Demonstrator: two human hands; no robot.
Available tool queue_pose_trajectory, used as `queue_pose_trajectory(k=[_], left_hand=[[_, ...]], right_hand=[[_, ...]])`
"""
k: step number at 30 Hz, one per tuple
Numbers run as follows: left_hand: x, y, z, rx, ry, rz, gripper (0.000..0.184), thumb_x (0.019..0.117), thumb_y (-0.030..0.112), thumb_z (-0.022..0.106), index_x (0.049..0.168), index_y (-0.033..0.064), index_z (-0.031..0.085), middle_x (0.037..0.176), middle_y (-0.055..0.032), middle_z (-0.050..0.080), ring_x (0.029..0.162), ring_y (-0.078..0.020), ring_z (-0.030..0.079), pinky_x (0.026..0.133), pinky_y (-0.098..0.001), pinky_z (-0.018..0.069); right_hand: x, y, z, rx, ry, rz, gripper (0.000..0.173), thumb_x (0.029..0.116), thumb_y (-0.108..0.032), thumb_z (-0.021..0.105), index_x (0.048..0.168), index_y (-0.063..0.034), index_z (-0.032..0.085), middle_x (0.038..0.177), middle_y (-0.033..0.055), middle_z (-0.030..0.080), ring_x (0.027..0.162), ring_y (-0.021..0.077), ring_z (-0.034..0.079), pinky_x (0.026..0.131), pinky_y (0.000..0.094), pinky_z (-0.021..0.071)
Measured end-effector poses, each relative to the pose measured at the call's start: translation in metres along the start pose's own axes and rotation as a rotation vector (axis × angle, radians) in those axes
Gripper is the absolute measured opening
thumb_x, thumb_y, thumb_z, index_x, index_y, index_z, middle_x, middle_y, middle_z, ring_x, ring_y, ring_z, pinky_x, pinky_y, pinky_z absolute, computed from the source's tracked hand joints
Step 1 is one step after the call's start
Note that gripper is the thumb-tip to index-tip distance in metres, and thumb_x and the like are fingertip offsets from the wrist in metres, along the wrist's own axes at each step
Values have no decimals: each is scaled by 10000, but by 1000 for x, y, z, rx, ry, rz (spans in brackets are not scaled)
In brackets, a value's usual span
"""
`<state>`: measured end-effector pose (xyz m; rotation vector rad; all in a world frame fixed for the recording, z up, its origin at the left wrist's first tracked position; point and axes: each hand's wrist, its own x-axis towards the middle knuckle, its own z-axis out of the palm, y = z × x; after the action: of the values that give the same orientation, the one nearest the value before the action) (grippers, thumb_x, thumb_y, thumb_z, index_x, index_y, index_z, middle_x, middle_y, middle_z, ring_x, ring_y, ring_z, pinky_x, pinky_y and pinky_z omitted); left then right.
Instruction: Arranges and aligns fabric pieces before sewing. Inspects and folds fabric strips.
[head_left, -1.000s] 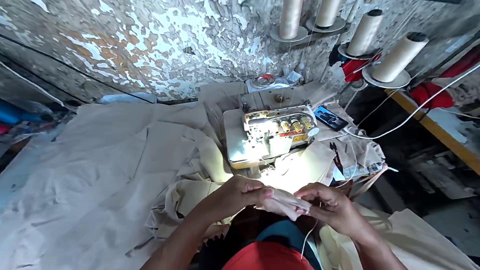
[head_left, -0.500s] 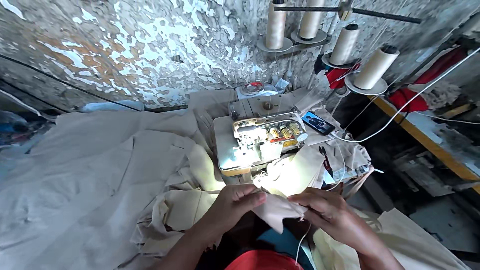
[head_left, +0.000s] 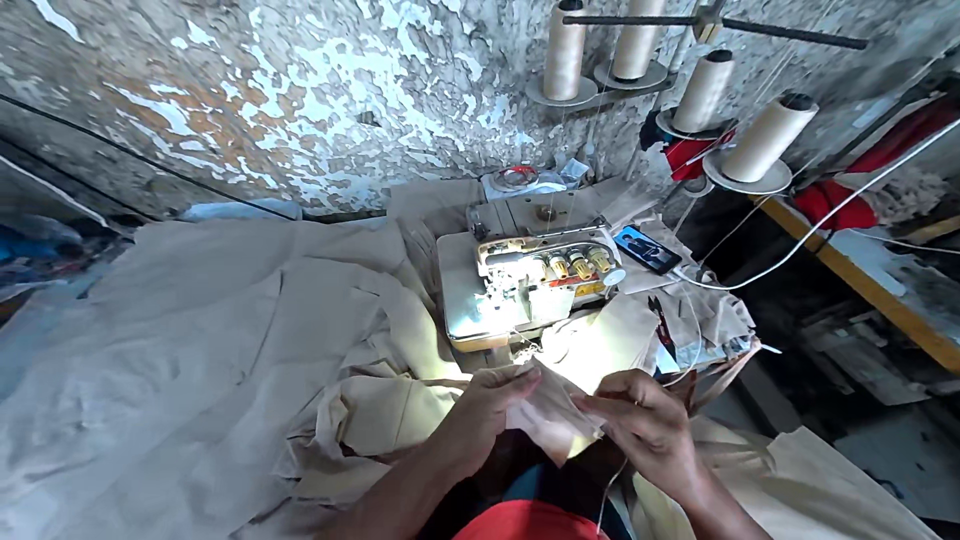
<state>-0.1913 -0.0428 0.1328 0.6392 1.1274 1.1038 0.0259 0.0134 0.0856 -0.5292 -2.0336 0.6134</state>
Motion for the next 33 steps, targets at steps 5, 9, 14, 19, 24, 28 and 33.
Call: queue_pose_trajectory(k=[5,9,14,19,24,28,33], left_hand=[[6,-10,-2,82,69,79,166,1027,82,563,928,78,695,797,47,693,735,-24,659,723,-210,562],[11,-16,-8,317,46,183,69,977,107,646,946,66,692,820,78,677,772,22,635,761,-183,534],[10,-16,-11,445,11,128,134,1009,140,598,976,52,694,826,69,648,755,31,604,720,-164,502],[5,-16,-12,668,-88,205,240,1038,164,542,1064,2,717,861,15,672,755,46,570,715,-152,466],[0,-14,-12,795,-163,273,270,1049,164,529,1113,-4,730,889,-46,708,765,16,586,724,-173,467],[-2,-11,-13,798,-210,293,269,1043,135,506,1103,-12,723,851,-40,687,734,20,564,691,-164,451],[0,-12,-15,783,-247,291,260,1044,138,508,1070,-9,720,819,-24,669,713,29,553,674,-156,444]], right_hand=[[-7,6,18,-68,-29,-39,192,1019,-142,583,1105,-130,754,882,74,619,809,49,593,753,100,482],[-10,6,25,-57,-97,-22,206,1013,-163,593,1118,-153,770,851,67,632,775,58,594,723,117,484],[-13,11,26,95,-153,92,210,991,-288,661,1028,-127,791,937,46,689,882,14,627,799,108,504],[-10,12,25,359,-152,242,161,970,-149,668,968,-11,751,880,6,720,832,-55,634,784,94,518],[-2,9,25,428,-118,321,94,929,-93,688,952,-16,736,918,-49,729,812,-101,617,747,76,514],[3,7,23,439,-117,352,60,912,-82,691,936,-34,718,882,-87,711,763,-118,589,709,65,496],[8,8,21,444,-157,387,60,906,-89,696,940,-40,702,851,-106,686,707,-124,551,655,61,466]])
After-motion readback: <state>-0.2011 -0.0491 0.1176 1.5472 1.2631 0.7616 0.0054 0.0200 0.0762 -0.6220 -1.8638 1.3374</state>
